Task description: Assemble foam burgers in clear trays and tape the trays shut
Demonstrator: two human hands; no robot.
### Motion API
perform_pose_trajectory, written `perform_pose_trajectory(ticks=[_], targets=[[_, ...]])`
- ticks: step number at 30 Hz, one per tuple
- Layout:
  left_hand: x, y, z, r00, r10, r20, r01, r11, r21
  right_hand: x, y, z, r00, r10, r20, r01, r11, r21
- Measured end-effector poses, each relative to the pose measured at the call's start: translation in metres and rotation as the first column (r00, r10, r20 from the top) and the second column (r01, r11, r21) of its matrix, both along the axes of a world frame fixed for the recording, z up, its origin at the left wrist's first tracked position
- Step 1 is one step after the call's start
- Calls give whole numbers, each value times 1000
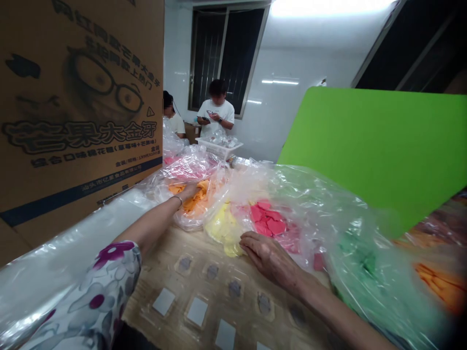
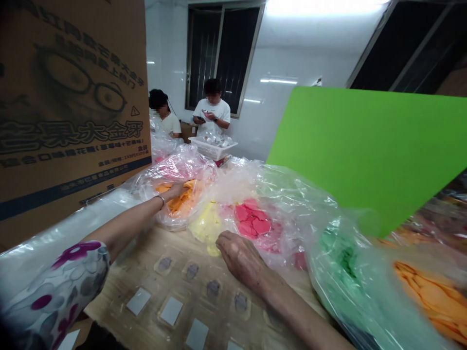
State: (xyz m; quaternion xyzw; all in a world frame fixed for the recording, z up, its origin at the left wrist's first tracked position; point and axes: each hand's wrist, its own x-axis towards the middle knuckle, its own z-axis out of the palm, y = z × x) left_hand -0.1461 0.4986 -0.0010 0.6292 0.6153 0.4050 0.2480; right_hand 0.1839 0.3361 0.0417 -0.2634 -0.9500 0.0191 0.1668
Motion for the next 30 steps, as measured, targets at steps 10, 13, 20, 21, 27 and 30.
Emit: perform_pose_trajectory(ticks=[10, 13, 20, 21, 27, 30], targets=[[-1, -89, 40, 927, -152, 344, 214, 965, -151, 15, -7, 7, 978, -97, -184, 75, 990, -123], [31, -140, 45, 801, -279, 530, 416, 895, -159, 10, -13, 12, 914, -250, -320, 157, 944, -290], [139, -229, 38, 619, -481, 621, 716, 670, -196, 19, -42, 21, 775, -519, -361, 133, 692, -710], [152, -235, 34, 606, -485, 631, 732, 650, -204, 25, -49, 18, 752, -532, -388, 95, 670, -736], [209, -259, 4, 452, -374, 810, 802, 567, -187, 82, -98, -6, 505, -680, -531, 35, 631, -775], [225, -271, -1, 467, -227, 855, 762, 593, -259, 119, -126, -13, 430, -739, -518, 91, 607, -790]])
